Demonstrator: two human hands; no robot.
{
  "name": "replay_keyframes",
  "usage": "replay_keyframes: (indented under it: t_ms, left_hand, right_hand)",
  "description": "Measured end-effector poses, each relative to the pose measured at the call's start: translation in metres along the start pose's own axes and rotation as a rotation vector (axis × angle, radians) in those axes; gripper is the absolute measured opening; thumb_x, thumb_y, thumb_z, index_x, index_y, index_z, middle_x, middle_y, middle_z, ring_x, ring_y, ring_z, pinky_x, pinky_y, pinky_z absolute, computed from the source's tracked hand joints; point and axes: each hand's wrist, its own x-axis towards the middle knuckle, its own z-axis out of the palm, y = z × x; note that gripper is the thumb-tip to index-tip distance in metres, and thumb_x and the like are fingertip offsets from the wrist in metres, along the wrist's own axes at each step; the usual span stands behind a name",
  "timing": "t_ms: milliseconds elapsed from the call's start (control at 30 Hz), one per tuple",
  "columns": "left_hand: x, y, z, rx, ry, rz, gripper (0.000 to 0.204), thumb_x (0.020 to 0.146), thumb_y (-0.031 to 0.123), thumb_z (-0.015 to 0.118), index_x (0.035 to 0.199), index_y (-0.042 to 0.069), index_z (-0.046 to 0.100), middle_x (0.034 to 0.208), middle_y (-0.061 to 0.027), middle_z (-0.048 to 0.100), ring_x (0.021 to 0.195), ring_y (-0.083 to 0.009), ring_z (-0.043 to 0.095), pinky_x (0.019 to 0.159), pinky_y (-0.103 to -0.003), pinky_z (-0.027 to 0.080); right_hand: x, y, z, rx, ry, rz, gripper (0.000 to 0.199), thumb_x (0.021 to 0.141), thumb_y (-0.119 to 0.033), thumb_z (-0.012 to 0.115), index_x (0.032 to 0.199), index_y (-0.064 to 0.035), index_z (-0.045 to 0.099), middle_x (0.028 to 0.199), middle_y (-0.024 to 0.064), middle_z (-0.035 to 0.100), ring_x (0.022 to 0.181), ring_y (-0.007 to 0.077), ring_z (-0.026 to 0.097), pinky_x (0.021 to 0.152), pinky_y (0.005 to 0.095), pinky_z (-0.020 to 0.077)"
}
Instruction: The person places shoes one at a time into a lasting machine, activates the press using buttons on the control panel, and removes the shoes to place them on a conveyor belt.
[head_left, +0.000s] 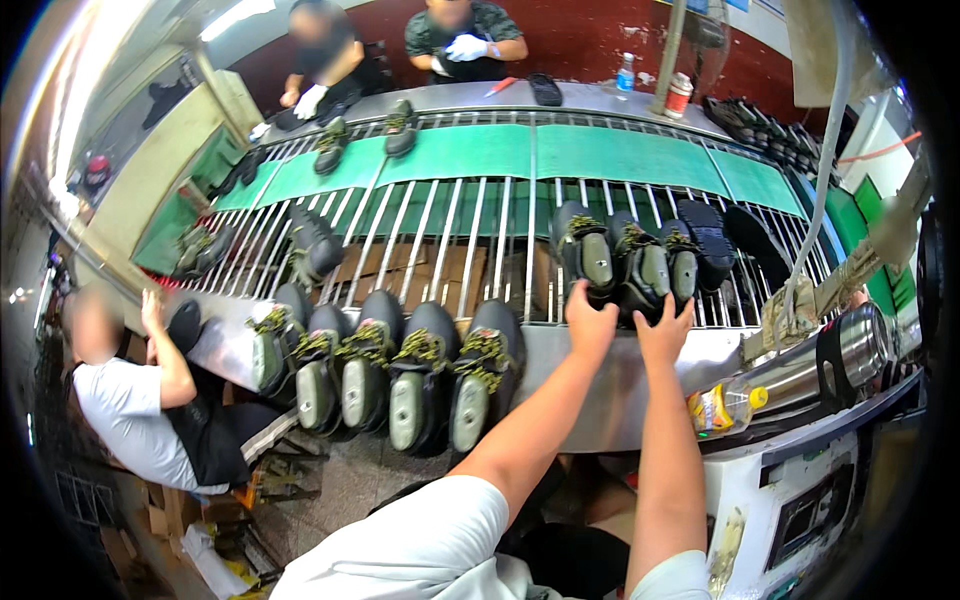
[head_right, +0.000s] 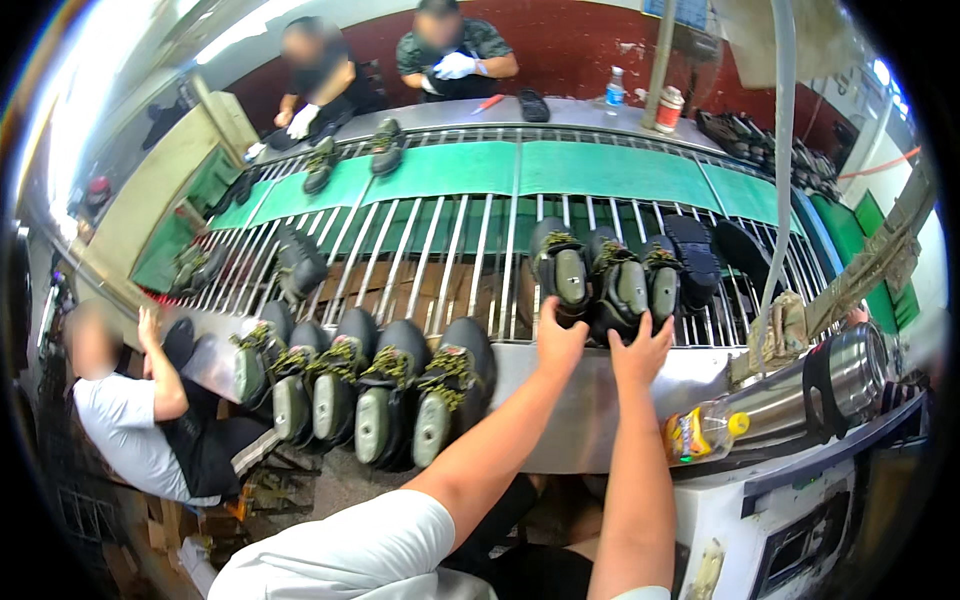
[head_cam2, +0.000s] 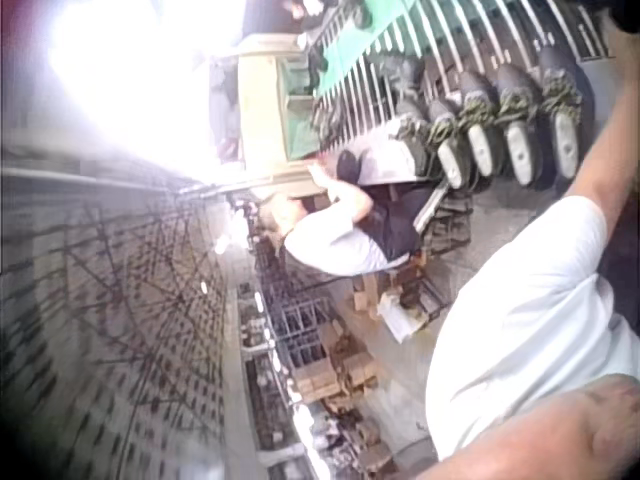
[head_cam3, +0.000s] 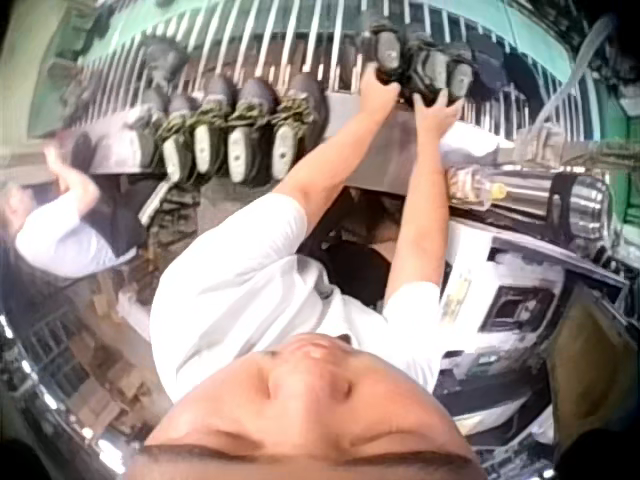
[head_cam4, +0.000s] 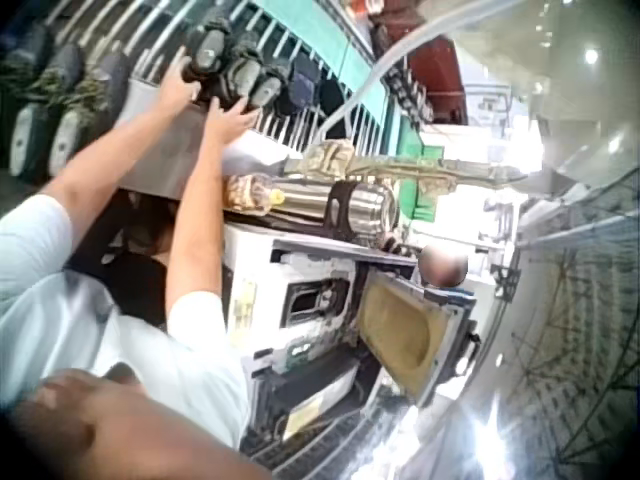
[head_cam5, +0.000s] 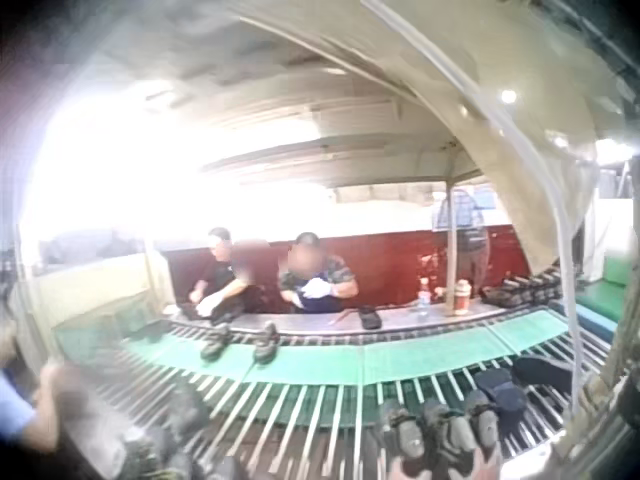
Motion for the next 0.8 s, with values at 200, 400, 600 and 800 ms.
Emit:
replay_keyframes:
  t_ms: [200, 400, 600, 800]
  left_hand:
    - [-0.130, 0.071, -0.193, 0.348, -0.045, 1.086, 0.036, 0.065, 0.004, 0.071, 0.100, 0.005, 0.061, 0.113, -0.0147, 0.061, 0.111, -0.0375, 0.054, 0.097, -0.048, 0.041]
    - [-0.159, 0.002, -0.383, 0.666, 0.272, 0.593, 0.091, 0.063, 0.021, 0.083, 0.136, -0.002, 0.033, 0.136, -0.0228, 0.036, 0.125, -0.0388, 0.039, 0.104, -0.045, 0.034]
    - [-0.113, -0.050, -0.385, 0.361, 0.372, 0.395, 0.084, 0.065, 0.022, 0.082, 0.134, -0.001, 0.040, 0.138, -0.0226, 0.042, 0.128, -0.0363, 0.042, 0.107, -0.042, 0.033]
    - [-0.038, -0.051, -0.366, 0.270, 0.562, 0.318, 0.054, 0.067, 0.007, 0.076, 0.116, -0.003, 0.055, 0.120, -0.0204, 0.058, 0.113, -0.0333, 0.055, 0.101, -0.040, 0.039]
  right_hand:
    - [-0.136, -0.086, -0.077, 0.607, -0.225, -0.297, 0.086, 0.071, -0.029, 0.076, 0.142, -0.0024, 0.035, 0.144, 0.0238, 0.035, 0.134, 0.0386, 0.034, 0.111, 0.0460, 0.0273]
    - [-0.291, -0.194, -0.113, 0.657, -0.305, -0.458, 0.121, 0.056, -0.050, 0.086, 0.146, -0.0032, 0.019, 0.147, 0.0300, 0.020, 0.136, 0.0466, 0.025, 0.109, 0.0534, 0.0261]
    - [-0.310, -0.245, -0.079, 0.476, 0.066, -0.447, 0.116, 0.048, -0.047, 0.090, 0.137, -0.0109, 0.026, 0.138, 0.0297, 0.021, 0.128, 0.0520, 0.024, 0.103, 0.0646, 0.0277]
    - [-0.297, -0.267, -0.041, 0.424, 0.106, -0.391, 0.110, 0.050, -0.054, 0.088, 0.133, -0.0100, 0.030, 0.137, 0.0292, 0.021, 0.128, 0.0501, 0.023, 0.103, 0.0652, 0.0259]
